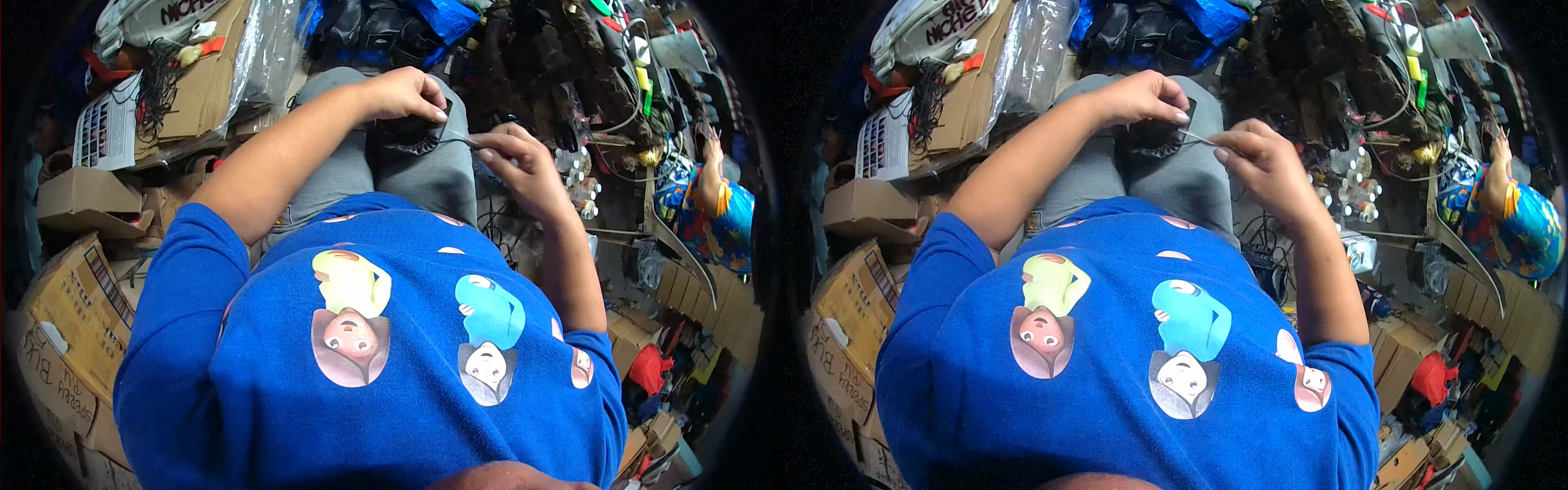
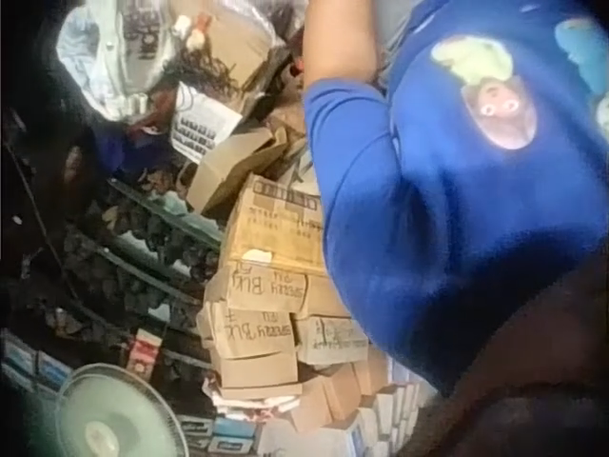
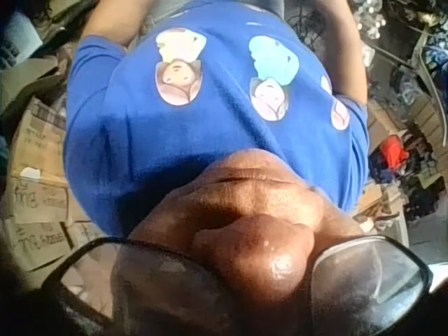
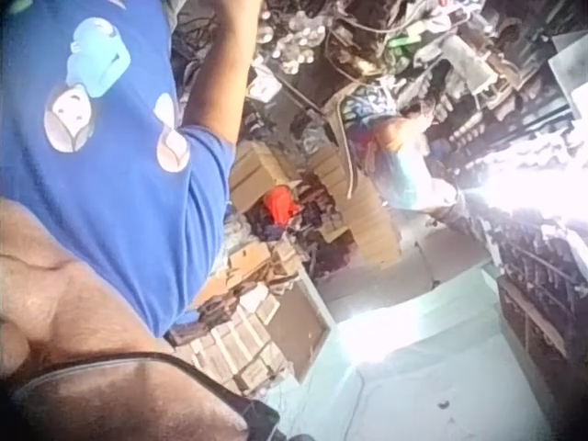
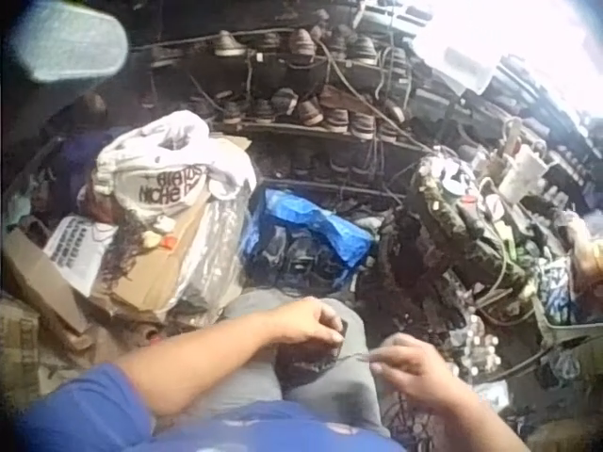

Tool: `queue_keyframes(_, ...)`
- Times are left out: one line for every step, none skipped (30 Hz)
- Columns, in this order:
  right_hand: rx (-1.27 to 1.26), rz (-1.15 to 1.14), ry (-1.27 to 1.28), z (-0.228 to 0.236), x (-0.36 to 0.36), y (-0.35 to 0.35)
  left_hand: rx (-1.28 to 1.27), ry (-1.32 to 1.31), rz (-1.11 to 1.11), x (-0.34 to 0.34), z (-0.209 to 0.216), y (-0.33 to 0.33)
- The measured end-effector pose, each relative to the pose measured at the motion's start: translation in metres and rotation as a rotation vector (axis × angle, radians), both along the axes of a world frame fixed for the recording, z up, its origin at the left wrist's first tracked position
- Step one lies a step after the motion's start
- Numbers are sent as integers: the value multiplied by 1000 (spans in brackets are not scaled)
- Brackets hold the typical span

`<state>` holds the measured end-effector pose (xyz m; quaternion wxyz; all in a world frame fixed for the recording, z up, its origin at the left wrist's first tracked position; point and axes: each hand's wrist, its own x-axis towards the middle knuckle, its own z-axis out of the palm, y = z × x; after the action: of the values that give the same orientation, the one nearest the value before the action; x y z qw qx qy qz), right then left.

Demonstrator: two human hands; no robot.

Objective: Stitching a black leather shoe component using a needle and thread.

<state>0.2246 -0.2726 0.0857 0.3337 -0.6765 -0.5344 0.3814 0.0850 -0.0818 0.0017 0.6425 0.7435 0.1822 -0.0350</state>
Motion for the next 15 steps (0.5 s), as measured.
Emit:
queue_keyframes(45, 36, -146, -12, 0, 1, -30, 31, -35, -2, -1, 3)
queue_keyframes(36, 36, -180, -17, -2, 3, -52, 1, -95, -3, 1, 6)
queue_keyframes(27, 36, -213, -21, -4, 4, -54, -3, -96, -2, 2, 6)
queue_keyframes(54, 47, -247, -28, -4, 4, -11, -5, -152, 0, 4, 7)
queue_keyframes(53, 50, -248, -30, -4, 6, 34, -3, -206, -1, 6, 9)
queue_keyframes(22, 58, -296, -31, -5, 8, 26, 17, -231, -1, 5, 10)
queue_keyframes(-8, 66, -344, -31, -5, 9, 25, 17, -228, -2, 5, 10)
queue_keyframes(-9, 68, -344, -31, -6, 10, 51, 37, -241, -3, 7, 10)
queue_keyframes(-6, 74, -384, -30, -6, 11, 77, 57, -255, -4, 9, 9)
queue_keyframes(-4, 79, -424, -29, -7, 12, 77, 56, -254, -5, 9, 9)
queue_keyframes(-4, 80, -424, -28, -8, 12, 91, 49, -265, -6, 10, 9)
queue_keyframes(-17, 74, -430, -27, -8, 13, 105, 42, -276, -6, 10, 9)
queue_keyframes(-29, 68, -435, -26, -9, 13, 105, 42, -276, -7, 10, 9)
queue_keyframes(-30, 68, -436, -25, -10, 14, 91, 48, -291, -6, 10, 9)
queue_keyframes(-28, 72, -464, -23, -12, 14, 78, 55, -306, -6, 10, 9)
